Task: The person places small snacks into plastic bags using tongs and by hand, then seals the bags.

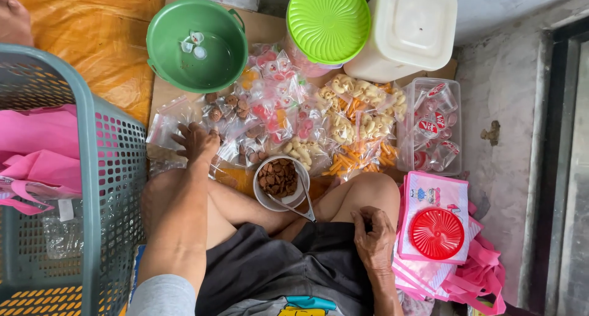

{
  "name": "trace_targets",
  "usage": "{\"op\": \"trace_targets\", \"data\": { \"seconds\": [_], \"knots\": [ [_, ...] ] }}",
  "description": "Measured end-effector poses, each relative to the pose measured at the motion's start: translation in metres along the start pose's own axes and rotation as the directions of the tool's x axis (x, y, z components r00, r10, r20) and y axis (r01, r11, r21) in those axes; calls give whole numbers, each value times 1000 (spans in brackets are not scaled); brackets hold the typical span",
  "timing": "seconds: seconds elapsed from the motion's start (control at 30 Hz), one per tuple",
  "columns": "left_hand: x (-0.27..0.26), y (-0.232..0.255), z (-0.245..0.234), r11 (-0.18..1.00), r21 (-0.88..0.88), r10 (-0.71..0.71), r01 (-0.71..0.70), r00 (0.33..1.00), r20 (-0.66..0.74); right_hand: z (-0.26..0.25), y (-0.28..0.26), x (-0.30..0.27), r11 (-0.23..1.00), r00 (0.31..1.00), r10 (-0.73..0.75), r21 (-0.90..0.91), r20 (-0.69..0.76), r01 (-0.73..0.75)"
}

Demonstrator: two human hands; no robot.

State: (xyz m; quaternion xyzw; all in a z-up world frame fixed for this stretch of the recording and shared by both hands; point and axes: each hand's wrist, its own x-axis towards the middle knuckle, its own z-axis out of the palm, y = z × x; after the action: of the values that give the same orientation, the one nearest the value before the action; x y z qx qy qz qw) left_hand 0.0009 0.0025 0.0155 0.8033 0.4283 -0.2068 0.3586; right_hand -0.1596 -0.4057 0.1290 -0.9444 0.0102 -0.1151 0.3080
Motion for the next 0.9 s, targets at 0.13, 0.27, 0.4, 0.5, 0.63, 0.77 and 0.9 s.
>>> {"op": "trace_targets", "data": {
  "seconds": [0.13,0.27,0.4,0.5,0.63,0.77,0.9],
  "knots": [
    [13,-8,8,988,156,3,1,1000,-27,0,-3,4,1000,1000,23,-9,8,-23],
    [16,-18,15,991,-9,123,-136,918,-377,-3,-3,2,1000,1000,15,19,4,-15],
    [-58,3,-24,871,-458,41,-180,954,-297,-3,-5,4,994,997,73,85,20,-74],
    [-107,-14,-29,604,-787,166,-124,986,-28,0,-21,6,928,971,200,295,127,-230],
    [-187,-16,-31,354,-862,355,362,801,482,29,-57,9,723,908,339,548,248,-420],
    [-196,-52,6,465,-720,416,515,591,691,46,-93,10,364,782,170,699,600,-616],
    [-195,-72,22,557,-661,337,503,591,733,66,-62,-6,321,769,84,714,633,-623]
  ]
}}
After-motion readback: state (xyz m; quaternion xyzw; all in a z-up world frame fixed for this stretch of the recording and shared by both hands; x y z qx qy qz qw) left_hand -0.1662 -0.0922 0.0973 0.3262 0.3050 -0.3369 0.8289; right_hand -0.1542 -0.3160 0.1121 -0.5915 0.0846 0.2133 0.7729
